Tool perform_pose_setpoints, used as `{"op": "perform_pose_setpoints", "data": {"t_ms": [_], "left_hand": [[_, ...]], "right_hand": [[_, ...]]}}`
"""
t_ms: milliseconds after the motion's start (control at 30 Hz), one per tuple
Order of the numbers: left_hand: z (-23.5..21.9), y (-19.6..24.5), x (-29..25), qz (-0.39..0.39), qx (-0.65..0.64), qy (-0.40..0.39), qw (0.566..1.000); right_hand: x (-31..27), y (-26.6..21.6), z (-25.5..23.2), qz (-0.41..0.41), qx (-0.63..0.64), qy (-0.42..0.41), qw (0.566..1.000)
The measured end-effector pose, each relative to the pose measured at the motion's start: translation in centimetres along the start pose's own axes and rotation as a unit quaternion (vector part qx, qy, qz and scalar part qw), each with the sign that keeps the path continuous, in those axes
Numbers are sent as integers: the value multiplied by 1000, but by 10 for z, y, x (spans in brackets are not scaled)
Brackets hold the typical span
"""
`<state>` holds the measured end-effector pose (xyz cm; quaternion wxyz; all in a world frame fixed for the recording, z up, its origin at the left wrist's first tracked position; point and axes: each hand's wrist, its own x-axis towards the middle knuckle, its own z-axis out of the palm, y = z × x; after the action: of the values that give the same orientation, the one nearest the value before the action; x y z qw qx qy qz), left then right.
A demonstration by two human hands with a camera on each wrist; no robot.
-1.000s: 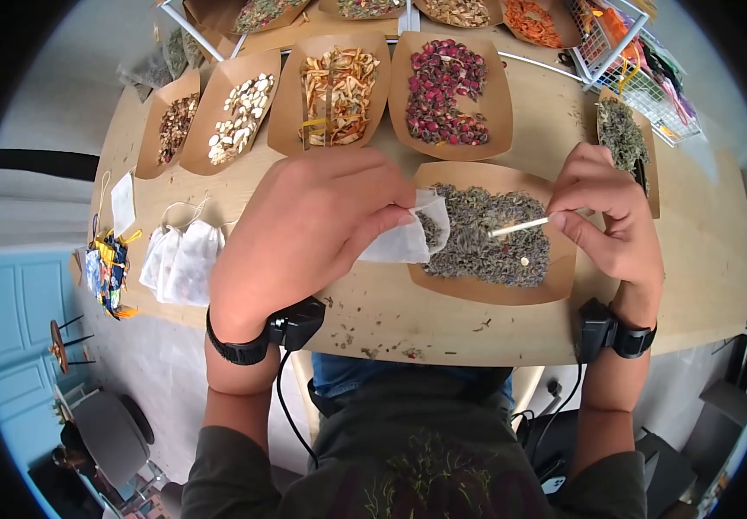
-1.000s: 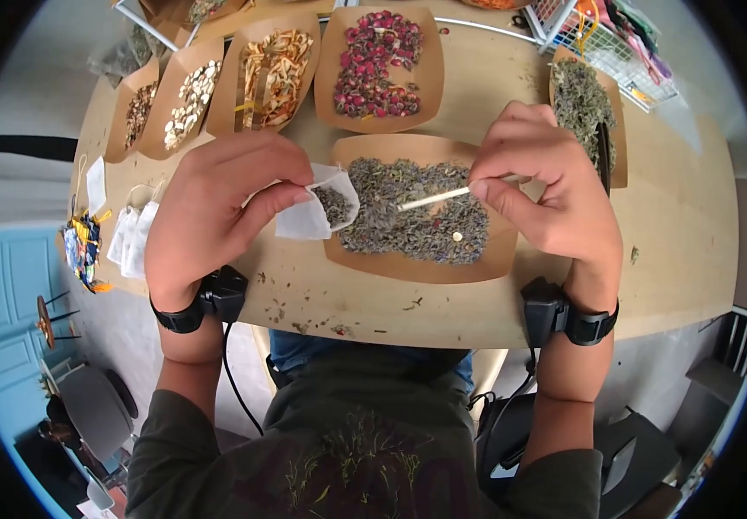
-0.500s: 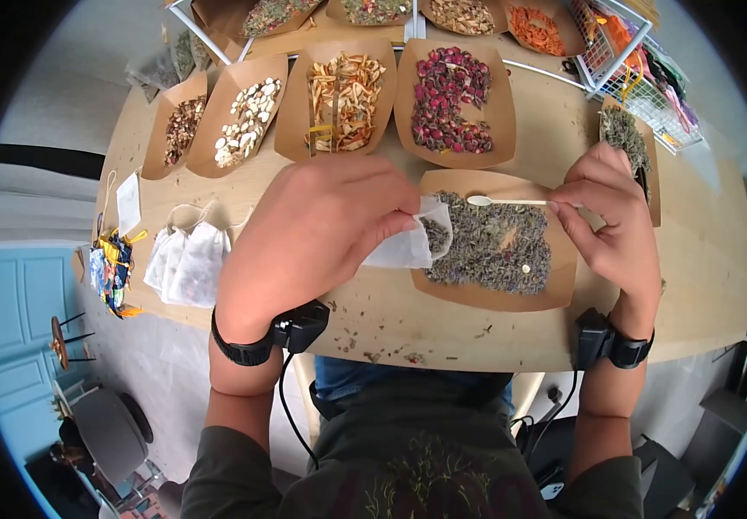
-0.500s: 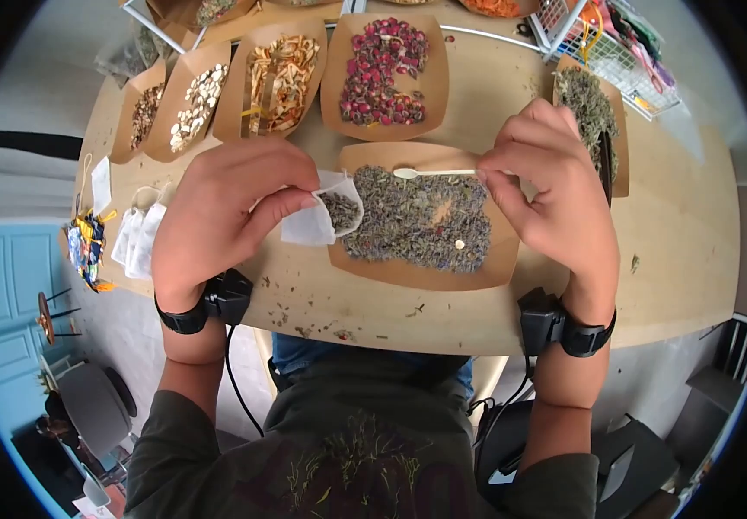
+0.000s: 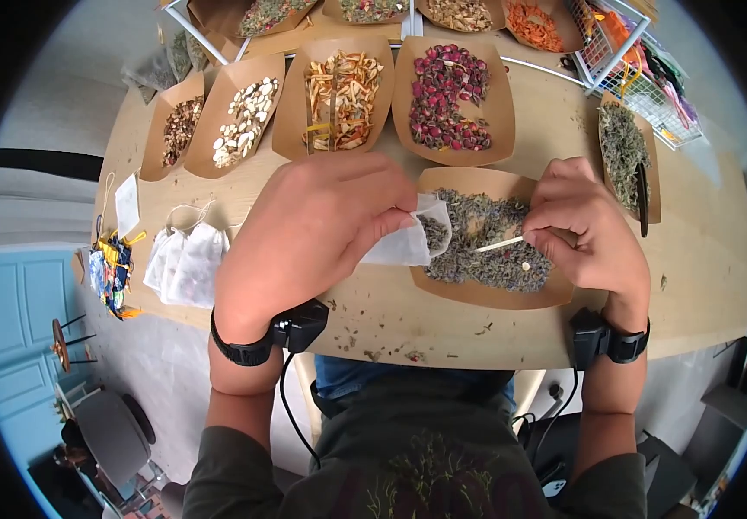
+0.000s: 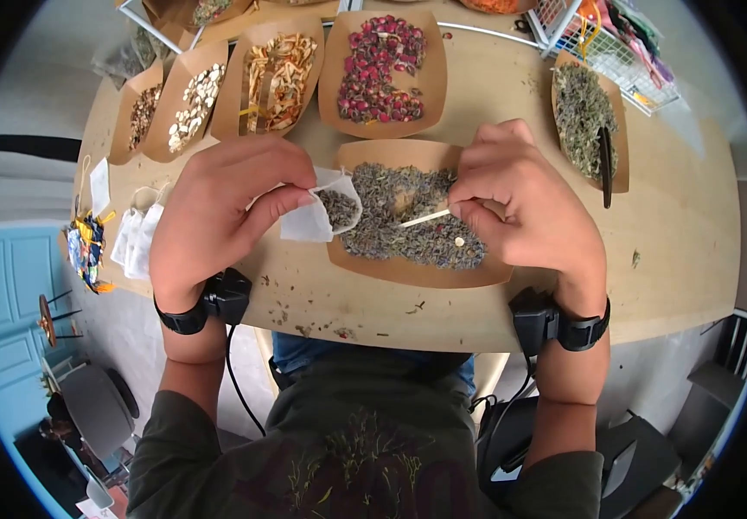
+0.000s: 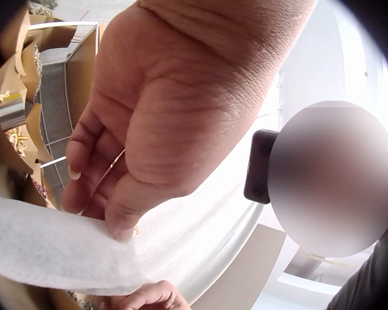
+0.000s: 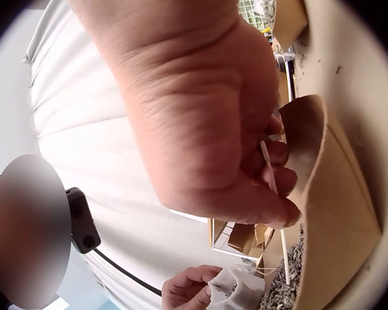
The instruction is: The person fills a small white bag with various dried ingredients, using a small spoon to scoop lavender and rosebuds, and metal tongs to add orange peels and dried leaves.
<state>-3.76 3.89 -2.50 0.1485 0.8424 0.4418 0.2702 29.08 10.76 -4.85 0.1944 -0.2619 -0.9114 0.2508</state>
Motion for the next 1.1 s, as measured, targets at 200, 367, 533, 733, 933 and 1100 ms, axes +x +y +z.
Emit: {"op": "perform_pose_setpoints", "data": {"t_ms": [200, 367, 533, 733, 933, 1100], "left_hand": [[1, -1, -1, 11, 4, 2, 1000], [2, -2, -2, -1, -11, 2, 1000], [1, -2, -1, 11, -4, 6, 1000], [1, 0, 0, 11, -4, 5, 1000], [1, -2, 0, 8, 0, -5, 1000], [2, 1, 0, 7, 1, 2, 1000]], "right_hand": [[-3, 1, -8, 4, 40, 24, 999], [-3, -7, -12, 2, 71, 92, 993], [9, -26, 6, -52, -30, 142, 988], [-3, -15, -15, -24, -78, 173, 982], [-12, 4, -15, 19, -65, 66, 995], [-12, 0, -16, 10, -12, 7, 1000]]}}
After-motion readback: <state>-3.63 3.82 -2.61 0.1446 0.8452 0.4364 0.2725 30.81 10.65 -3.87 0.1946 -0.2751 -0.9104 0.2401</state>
